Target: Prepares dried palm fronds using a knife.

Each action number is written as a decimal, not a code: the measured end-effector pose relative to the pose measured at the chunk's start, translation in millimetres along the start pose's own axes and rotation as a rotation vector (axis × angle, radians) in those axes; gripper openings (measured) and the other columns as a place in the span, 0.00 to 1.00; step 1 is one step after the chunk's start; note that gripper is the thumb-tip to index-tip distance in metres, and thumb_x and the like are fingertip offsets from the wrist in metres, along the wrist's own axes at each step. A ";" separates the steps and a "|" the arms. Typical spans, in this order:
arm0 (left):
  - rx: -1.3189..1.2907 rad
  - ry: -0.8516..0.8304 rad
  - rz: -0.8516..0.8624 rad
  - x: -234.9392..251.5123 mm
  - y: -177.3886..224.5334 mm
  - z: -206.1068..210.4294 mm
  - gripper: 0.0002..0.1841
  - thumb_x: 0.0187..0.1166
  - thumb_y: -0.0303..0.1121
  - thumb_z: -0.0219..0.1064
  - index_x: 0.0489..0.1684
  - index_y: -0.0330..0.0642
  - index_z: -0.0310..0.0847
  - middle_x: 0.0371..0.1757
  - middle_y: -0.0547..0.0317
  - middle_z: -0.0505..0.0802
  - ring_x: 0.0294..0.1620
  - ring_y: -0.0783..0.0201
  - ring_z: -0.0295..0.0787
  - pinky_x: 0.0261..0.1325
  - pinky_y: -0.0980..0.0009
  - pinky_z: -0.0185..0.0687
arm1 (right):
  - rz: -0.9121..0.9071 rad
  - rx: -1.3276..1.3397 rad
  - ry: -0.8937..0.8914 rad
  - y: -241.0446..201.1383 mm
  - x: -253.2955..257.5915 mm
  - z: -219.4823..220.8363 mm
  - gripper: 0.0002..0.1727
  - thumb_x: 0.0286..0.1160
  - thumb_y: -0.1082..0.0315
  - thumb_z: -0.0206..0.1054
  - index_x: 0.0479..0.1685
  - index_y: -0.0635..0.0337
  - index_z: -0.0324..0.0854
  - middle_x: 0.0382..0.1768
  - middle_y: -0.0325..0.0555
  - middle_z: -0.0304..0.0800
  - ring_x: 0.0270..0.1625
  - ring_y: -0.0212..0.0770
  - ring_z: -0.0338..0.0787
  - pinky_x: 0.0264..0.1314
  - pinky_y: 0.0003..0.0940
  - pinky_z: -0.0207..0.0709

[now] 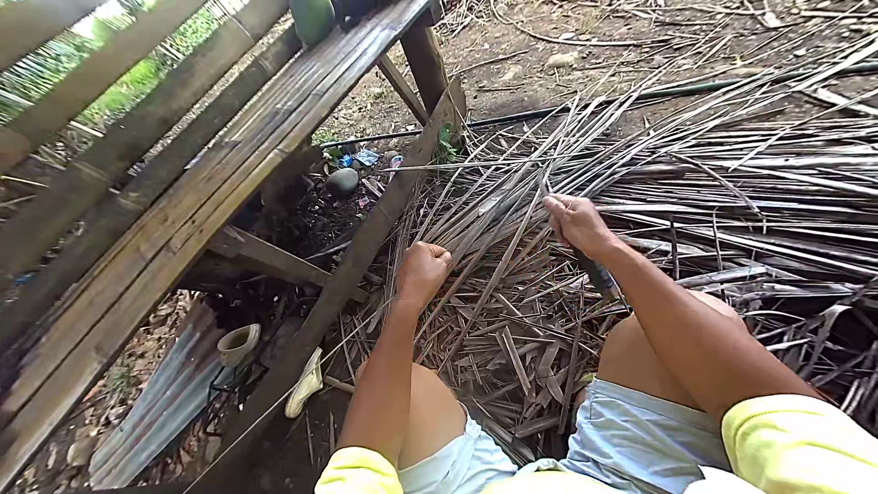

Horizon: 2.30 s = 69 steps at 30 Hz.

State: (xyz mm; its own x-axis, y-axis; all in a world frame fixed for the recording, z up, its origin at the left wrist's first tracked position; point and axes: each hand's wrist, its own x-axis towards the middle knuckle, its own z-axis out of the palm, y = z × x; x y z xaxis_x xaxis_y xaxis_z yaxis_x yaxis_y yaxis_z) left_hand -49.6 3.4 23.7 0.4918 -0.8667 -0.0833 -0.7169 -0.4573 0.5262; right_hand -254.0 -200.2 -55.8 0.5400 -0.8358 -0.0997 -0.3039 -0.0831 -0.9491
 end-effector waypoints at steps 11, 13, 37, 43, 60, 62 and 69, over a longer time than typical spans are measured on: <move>0.152 -0.067 0.037 -1.9 19.5 7.1 0.13 0.89 0.36 0.62 0.45 0.40 0.93 0.42 0.42 0.94 0.47 0.42 0.92 0.50 0.38 0.82 | -0.012 -0.184 -0.258 4.7 3.0 35.1 0.27 0.96 0.50 0.46 0.69 0.61 0.83 0.26 0.52 0.79 0.24 0.47 0.78 0.34 0.50 0.77; 0.168 -0.026 0.063 -8.9 18.2 5.7 0.13 0.89 0.35 0.63 0.42 0.39 0.93 0.39 0.41 0.94 0.44 0.40 0.91 0.45 0.38 0.82 | 0.097 -0.162 -0.117 15.7 19.9 22.5 0.29 0.96 0.49 0.45 0.58 0.67 0.84 0.27 0.55 0.80 0.25 0.50 0.79 0.35 0.53 0.77; 0.713 -0.028 0.106 -20.9 22.8 -24.3 0.15 0.85 0.26 0.59 0.59 0.41 0.92 0.49 0.39 0.96 0.54 0.35 0.93 0.52 0.37 0.82 | 0.228 0.163 0.257 26.1 28.0 0.5 0.22 0.95 0.52 0.47 0.69 0.58 0.75 0.27 0.39 0.72 0.17 0.32 0.71 0.21 0.33 0.74; 1.204 -0.551 0.521 25.5 -63.3 1.4 0.11 0.80 0.14 0.56 0.39 0.25 0.87 0.52 0.39 0.92 0.65 0.41 0.84 0.73 0.48 0.68 | 0.178 0.186 0.226 7.4 7.5 -3.2 0.18 0.94 0.53 0.52 0.63 0.55 0.78 0.20 0.29 0.69 0.14 0.26 0.70 0.19 0.25 0.73; 0.521 -0.899 0.223 -47.0 -345.5 161.8 0.15 0.87 0.26 0.58 0.62 0.32 0.88 0.73 0.42 0.87 0.84 0.41 0.72 0.92 0.48 0.50 | 0.144 0.064 0.189 -1.7 6.9 12.7 0.13 0.93 0.56 0.54 0.56 0.53 0.79 0.18 0.24 0.69 0.12 0.22 0.70 0.15 0.19 0.72; 0.308 -0.759 -0.042 -45.2 -309.1 194.9 0.23 0.88 0.39 0.62 0.78 0.37 0.79 0.76 0.42 0.85 0.83 0.41 0.72 0.86 0.45 0.62 | 0.145 0.041 0.184 0.4 9.0 14.8 0.15 0.93 0.57 0.54 0.60 0.55 0.79 0.18 0.25 0.70 0.12 0.22 0.70 0.15 0.19 0.72; -0.079 -0.734 -0.349 -46.7 -285.1 221.2 0.24 0.83 0.23 0.63 0.79 0.31 0.74 0.75 0.30 0.83 0.78 0.39 0.80 0.83 0.45 0.69 | 0.247 0.023 0.109 16.4 19.8 22.2 0.19 0.93 0.56 0.54 0.64 0.60 0.81 0.18 0.33 0.70 0.13 0.28 0.69 0.17 0.26 0.71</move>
State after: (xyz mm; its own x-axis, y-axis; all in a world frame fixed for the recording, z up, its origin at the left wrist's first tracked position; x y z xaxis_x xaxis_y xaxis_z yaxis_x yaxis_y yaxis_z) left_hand 22.5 130.1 -309.7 0.2117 -0.5988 -0.7724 -0.5318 -0.7336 0.4231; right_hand -231.0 -206.1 -80.0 0.3635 -0.8828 -0.2976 -0.3978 0.1417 -0.9065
